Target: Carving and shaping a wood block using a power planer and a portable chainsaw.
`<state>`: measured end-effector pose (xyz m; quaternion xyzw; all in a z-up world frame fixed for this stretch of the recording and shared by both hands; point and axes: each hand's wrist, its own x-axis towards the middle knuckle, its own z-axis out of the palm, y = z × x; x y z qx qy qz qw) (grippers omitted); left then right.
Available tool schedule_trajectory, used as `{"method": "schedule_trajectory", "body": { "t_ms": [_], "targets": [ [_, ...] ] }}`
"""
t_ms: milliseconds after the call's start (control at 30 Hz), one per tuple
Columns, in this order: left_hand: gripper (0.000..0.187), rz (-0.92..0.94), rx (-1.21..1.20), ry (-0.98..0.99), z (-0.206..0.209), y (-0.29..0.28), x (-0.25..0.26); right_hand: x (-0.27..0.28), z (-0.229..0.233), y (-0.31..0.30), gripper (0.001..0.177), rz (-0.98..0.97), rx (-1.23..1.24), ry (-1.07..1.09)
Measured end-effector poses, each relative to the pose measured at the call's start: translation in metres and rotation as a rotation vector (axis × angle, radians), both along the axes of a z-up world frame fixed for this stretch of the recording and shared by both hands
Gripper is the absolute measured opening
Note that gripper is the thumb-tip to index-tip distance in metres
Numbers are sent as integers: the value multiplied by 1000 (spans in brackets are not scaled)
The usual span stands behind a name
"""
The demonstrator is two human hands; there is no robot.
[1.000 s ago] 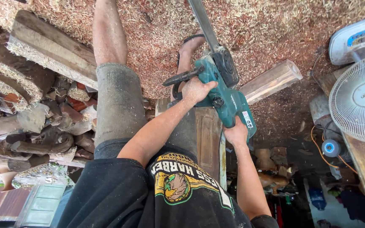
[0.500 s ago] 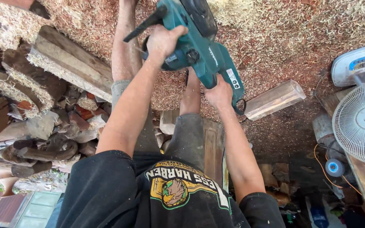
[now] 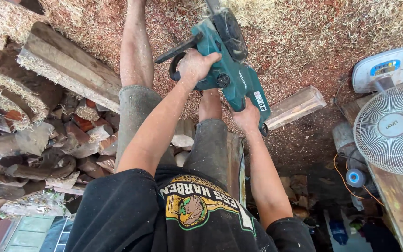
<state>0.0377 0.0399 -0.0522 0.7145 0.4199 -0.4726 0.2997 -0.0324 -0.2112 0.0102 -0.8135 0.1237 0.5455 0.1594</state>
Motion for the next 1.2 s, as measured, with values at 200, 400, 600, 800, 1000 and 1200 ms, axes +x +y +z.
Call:
{"method": "schedule_trajectory", "body": {
  "t_ms": [200,400,600,800,1000,1200],
  "targets": [
    [99,-18,-32,30,11,-26,-18,-24,9,-26,47,9,-18,3],
    [89,53,-130,83,19,-49,-30,-42,17,-48,44,-46,-44,35],
    [100,-23,-70,-2,-7,-38,-43,-36,12,-30,47,-29,-52,36],
    [88,114,-24,-17,10,40,24,28,16,43,48,-44,21,-5],
    [76,141,30,-166,-5,112,55,71,27,104,56,-20,82,-24],
    [71,113,74,-171,26,135,88,77,23,129,63,-13,70,-64]
  ]
}}
